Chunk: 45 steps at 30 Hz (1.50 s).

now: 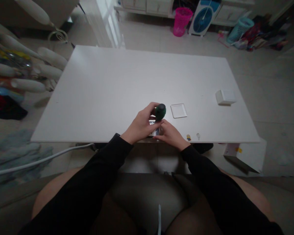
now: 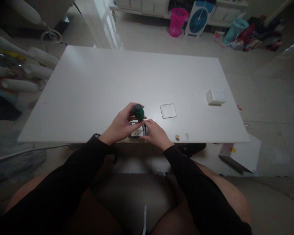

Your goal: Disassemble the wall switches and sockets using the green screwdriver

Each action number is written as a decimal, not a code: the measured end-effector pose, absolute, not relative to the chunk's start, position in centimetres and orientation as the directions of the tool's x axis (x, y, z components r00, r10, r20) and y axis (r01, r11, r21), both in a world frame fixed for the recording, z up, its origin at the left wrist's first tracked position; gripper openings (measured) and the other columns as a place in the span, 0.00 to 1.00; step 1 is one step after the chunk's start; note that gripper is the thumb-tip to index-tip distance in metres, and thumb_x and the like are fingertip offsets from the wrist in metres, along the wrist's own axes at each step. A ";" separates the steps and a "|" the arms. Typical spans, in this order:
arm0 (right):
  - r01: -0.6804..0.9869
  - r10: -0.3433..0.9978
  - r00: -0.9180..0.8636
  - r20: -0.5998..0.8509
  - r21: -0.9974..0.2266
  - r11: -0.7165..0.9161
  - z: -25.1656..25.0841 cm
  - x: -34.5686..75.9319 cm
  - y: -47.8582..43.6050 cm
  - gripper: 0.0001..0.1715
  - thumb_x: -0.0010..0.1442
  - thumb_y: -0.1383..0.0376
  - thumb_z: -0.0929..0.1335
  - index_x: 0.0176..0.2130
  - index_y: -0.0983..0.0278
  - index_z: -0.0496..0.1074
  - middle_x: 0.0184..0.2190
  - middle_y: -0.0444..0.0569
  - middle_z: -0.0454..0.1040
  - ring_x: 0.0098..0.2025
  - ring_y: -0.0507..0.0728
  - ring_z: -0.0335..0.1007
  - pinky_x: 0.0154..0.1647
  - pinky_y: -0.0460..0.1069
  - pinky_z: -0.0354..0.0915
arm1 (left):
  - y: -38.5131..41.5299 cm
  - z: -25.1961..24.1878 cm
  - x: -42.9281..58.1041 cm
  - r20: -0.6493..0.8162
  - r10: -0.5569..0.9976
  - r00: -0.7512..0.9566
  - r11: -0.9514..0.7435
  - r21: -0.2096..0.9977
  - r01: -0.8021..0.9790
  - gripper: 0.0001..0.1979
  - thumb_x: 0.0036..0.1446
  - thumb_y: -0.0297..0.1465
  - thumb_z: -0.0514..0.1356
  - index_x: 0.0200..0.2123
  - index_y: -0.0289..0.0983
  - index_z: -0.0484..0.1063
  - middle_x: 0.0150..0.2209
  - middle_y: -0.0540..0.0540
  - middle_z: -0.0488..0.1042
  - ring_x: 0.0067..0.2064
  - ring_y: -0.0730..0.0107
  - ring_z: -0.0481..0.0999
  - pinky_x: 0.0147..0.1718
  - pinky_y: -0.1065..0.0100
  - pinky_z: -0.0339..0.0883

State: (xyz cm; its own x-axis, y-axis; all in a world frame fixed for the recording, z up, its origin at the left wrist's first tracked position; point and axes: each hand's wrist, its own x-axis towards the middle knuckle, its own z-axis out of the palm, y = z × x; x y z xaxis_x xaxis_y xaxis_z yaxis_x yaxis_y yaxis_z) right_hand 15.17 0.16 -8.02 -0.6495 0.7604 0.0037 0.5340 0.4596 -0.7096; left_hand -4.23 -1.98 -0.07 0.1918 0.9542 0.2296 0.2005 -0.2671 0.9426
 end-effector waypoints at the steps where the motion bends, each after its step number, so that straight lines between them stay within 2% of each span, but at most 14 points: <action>1: 0.539 0.761 -0.649 -0.003 -0.707 0.457 -7.9 15.2 0.1 0.36 0.53 0.63 0.81 0.58 0.61 0.71 0.57 0.57 0.72 0.60 0.68 0.70 0.62 0.65 0.69 | -2.0 0.0 -4.3 0.230 0.954 0.191 -0.266 0.944 0.193 0.21 0.59 0.27 0.66 0.54 0.39 0.66 0.46 0.45 0.75 0.46 0.66 0.79 0.50 0.58 0.80; 5: 0.555 0.766 -0.643 -0.019 -0.701 0.449 -7.7 15.1 0.1 0.36 0.52 0.63 0.81 0.58 0.60 0.72 0.57 0.56 0.72 0.59 0.68 0.71 0.61 0.65 0.70 | -2.2 0.4 -4.3 0.221 0.951 0.217 -0.259 0.952 0.164 0.26 0.57 0.23 0.62 0.57 0.40 0.62 0.47 0.43 0.77 0.48 0.64 0.80 0.50 0.58 0.78; 8: 0.547 0.763 -0.647 -0.017 -0.706 0.449 -7.6 15.1 0.1 0.39 0.52 0.63 0.81 0.59 0.60 0.71 0.57 0.56 0.72 0.61 0.68 0.70 0.63 0.65 0.68 | -2.5 0.6 -4.2 0.176 0.957 0.231 -0.212 0.967 0.139 0.28 0.59 0.22 0.60 0.60 0.41 0.59 0.44 0.44 0.77 0.45 0.65 0.80 0.47 0.60 0.78; 11: 0.539 0.774 -0.634 -0.007 -0.721 0.435 -7.8 15.1 0.2 0.38 0.52 0.63 0.81 0.59 0.60 0.71 0.58 0.57 0.73 0.64 0.68 0.69 0.66 0.65 0.66 | -2.6 0.4 -4.1 0.177 0.959 0.222 -0.216 0.962 0.167 0.26 0.60 0.25 0.63 0.59 0.41 0.60 0.41 0.47 0.75 0.42 0.67 0.78 0.46 0.61 0.78; 15: 0.535 0.776 -0.630 -0.014 -0.732 0.421 -8.3 15.1 0.4 0.35 0.53 0.62 0.80 0.57 0.60 0.72 0.58 0.56 0.73 0.64 0.68 0.69 0.67 0.65 0.65 | -2.4 -0.1 -3.9 0.206 0.960 0.188 -0.237 0.959 0.156 0.25 0.58 0.29 0.68 0.56 0.41 0.64 0.44 0.46 0.72 0.45 0.67 0.77 0.44 0.63 0.79; 19: 0.524 0.767 -0.642 -0.008 -0.735 0.431 -8.6 15.1 0.5 0.36 0.53 0.61 0.80 0.58 0.60 0.72 0.57 0.55 0.73 0.63 0.67 0.69 0.67 0.65 0.65 | -2.2 -0.4 -3.9 0.206 0.964 0.169 -0.230 0.964 0.134 0.27 0.56 0.29 0.69 0.56 0.42 0.63 0.42 0.49 0.71 0.44 0.68 0.78 0.45 0.64 0.80; 22: 0.521 0.766 -0.643 0.001 -0.732 0.438 -8.4 15.1 0.4 0.38 0.53 0.62 0.81 0.60 0.60 0.71 0.57 0.56 0.73 0.62 0.68 0.70 0.65 0.65 0.66 | -2.1 -0.3 -4.0 0.238 0.956 0.173 -0.265 0.951 0.156 0.29 0.55 0.26 0.67 0.57 0.43 0.61 0.43 0.50 0.73 0.45 0.68 0.78 0.49 0.61 0.79; 25: 0.537 0.766 -0.643 -0.010 -0.719 0.442 -8.0 15.1 0.2 0.39 0.52 0.62 0.81 0.59 0.60 0.71 0.58 0.57 0.72 0.60 0.68 0.71 0.63 0.65 0.68 | -2.3 0.0 -4.1 0.231 0.954 0.191 -0.263 0.951 0.161 0.28 0.57 0.23 0.62 0.58 0.43 0.59 0.44 0.47 0.75 0.46 0.66 0.80 0.48 0.60 0.78; 28: 0.546 0.765 -0.644 -0.015 -0.709 0.446 -7.8 15.1 0.2 0.39 0.52 0.63 0.81 0.59 0.62 0.71 0.58 0.58 0.72 0.60 0.68 0.71 0.63 0.64 0.69 | -2.6 0.2 -4.1 0.185 0.962 0.200 -0.221 0.959 0.177 0.28 0.59 0.23 0.60 0.60 0.43 0.57 0.41 0.48 0.75 0.42 0.66 0.79 0.43 0.61 0.78; 32: 0.540 0.773 -0.634 -0.003 -0.718 0.440 -8.0 15.0 0.2 0.41 0.53 0.64 0.80 0.62 0.61 0.69 0.58 0.57 0.73 0.61 0.68 0.71 0.64 0.64 0.68 | -2.7 0.2 -4.0 0.188 0.969 0.161 -0.223 0.946 0.235 0.26 0.61 0.27 0.64 0.59 0.42 0.60 0.39 0.50 0.74 0.38 0.68 0.77 0.43 0.60 0.78; 35: 0.545 0.774 -0.634 0.000 -0.709 0.447 -8.2 15.1 0.1 0.42 0.53 0.64 0.80 0.63 0.61 0.68 0.58 0.57 0.73 0.62 0.68 0.70 0.65 0.65 0.67 | -2.4 0.0 -3.9 0.219 0.965 0.145 -0.248 0.941 0.230 0.23 0.61 0.28 0.65 0.56 0.41 0.63 0.42 0.48 0.74 0.42 0.68 0.78 0.45 0.61 0.78; 39: 0.554 0.769 -0.639 -0.015 -0.702 0.447 -8.0 15.1 0.1 0.40 0.53 0.63 0.80 0.61 0.61 0.70 0.58 0.57 0.72 0.62 0.68 0.70 0.64 0.64 0.67 | -2.0 -0.2 -4.0 0.223 0.970 0.095 -0.236 0.959 0.159 0.24 0.57 0.28 0.68 0.54 0.41 0.64 0.44 0.48 0.73 0.45 0.67 0.78 0.43 0.64 0.80; 45: 0.588 0.768 -0.639 -0.047 -0.674 0.448 -7.2 15.0 0.1 0.38 0.52 0.62 0.81 0.59 0.62 0.71 0.57 0.57 0.73 0.59 0.67 0.72 0.62 0.63 0.69 | -2.0 0.2 -4.5 0.202 0.971 0.124 -0.219 0.966 0.140 0.26 0.56 0.24 0.64 0.55 0.42 0.62 0.44 0.48 0.75 0.47 0.66 0.81 0.49 0.60 0.79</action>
